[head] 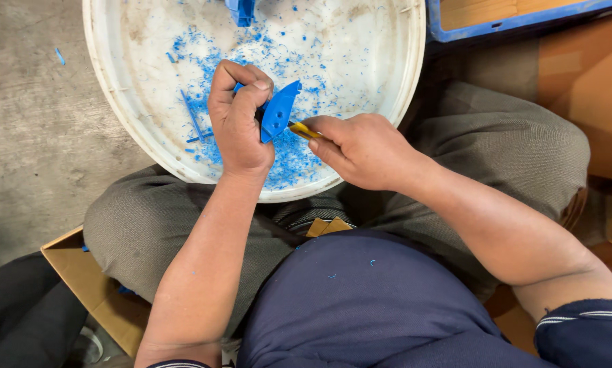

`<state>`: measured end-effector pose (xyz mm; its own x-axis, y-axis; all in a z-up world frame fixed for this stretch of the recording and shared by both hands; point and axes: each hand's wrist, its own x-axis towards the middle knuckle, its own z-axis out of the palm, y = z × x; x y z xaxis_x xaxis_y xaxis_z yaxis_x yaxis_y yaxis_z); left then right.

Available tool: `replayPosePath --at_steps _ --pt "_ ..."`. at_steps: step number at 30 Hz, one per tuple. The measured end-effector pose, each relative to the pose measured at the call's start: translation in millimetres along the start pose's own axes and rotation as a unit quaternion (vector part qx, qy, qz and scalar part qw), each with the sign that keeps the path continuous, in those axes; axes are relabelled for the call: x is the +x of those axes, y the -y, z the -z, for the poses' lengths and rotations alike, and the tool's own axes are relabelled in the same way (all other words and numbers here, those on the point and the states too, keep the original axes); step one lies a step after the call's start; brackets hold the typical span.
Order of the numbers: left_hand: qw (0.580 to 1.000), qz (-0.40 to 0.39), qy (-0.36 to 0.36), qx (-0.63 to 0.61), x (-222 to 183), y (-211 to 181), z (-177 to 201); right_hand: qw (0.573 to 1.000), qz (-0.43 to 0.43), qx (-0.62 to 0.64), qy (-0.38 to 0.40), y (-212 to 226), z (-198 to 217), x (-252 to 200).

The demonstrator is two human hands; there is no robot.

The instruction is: The person removes excess plastic from blue parts using a yellow cutter while holding the parts over a white lid.

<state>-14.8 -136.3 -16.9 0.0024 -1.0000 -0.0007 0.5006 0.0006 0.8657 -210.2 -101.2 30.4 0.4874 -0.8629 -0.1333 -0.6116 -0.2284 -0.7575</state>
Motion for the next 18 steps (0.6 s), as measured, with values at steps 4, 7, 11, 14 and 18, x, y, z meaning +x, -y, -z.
replayPosePath --at_steps 4,7,11,14,18 --pt "1.000 0.013 -0.005 0.009 -2.9 -0.1 -1.2 0.998 0.000 0.031 0.050 -3.0 -0.3 0.6" --pt "1.000 0.012 0.002 0.008 -4.7 0.7 -1.4 0.995 -0.003 0.066 0.076 -3.4 -1.0 -0.5" --pt "1.000 0.014 0.006 -0.013 -3.4 1.7 -1.0 0.995 0.031 0.065 0.072 -7.1 4.9 0.5" --pt "0.999 0.000 0.001 -0.038 -1.5 3.3 0.6 0.999 -0.020 0.015 0.036 -8.2 10.2 -1.2" --pt "0.999 -0.010 -0.034 -0.029 -1.3 5.2 2.1 0.998 0.037 -0.048 -0.009 -1.0 5.5 -4.3"
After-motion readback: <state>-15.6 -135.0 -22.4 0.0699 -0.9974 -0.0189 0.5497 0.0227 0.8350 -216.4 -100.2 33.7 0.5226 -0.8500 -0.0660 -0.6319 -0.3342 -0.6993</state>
